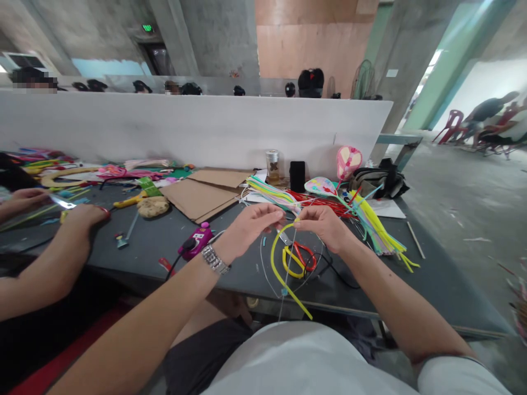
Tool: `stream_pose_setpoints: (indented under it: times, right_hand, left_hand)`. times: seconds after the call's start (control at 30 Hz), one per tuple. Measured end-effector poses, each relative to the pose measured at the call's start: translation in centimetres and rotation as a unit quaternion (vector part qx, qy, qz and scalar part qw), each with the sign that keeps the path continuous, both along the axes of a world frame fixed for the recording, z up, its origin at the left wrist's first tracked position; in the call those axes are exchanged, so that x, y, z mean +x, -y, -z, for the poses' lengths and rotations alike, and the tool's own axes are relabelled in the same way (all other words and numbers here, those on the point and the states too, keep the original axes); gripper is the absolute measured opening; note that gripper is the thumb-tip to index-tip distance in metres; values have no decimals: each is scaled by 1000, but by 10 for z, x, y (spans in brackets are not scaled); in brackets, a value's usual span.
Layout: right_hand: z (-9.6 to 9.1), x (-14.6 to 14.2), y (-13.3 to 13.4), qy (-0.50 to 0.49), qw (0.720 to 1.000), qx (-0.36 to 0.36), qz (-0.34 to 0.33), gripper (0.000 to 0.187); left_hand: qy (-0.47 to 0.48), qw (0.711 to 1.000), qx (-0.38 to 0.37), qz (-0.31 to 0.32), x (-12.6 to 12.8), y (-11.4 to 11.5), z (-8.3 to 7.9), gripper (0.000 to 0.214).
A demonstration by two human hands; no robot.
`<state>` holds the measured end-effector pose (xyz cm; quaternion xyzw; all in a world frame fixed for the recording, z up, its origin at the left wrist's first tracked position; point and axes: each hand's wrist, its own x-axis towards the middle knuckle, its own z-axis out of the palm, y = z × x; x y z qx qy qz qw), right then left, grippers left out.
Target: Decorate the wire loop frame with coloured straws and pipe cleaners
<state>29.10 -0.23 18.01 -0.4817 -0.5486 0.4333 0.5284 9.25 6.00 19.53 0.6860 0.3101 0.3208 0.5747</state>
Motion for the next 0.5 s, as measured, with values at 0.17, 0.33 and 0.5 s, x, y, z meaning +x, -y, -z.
stream_pose_setpoints:
  times: [0.17,0.33,0.5]
  right_hand:
    - [5,10,-4,11,1000,3,27,18]
    - [8,17,-7,33,999,-3,29,16]
    - [10,16,-5,30,1000,4,8,17]
  left_hand:
    - [68,966,104,-225,-29,11,4,26]
    - [-22,952,190,-238,-45,34,15,21]
    - [-121,914,358,-150,-24,41,23,29]
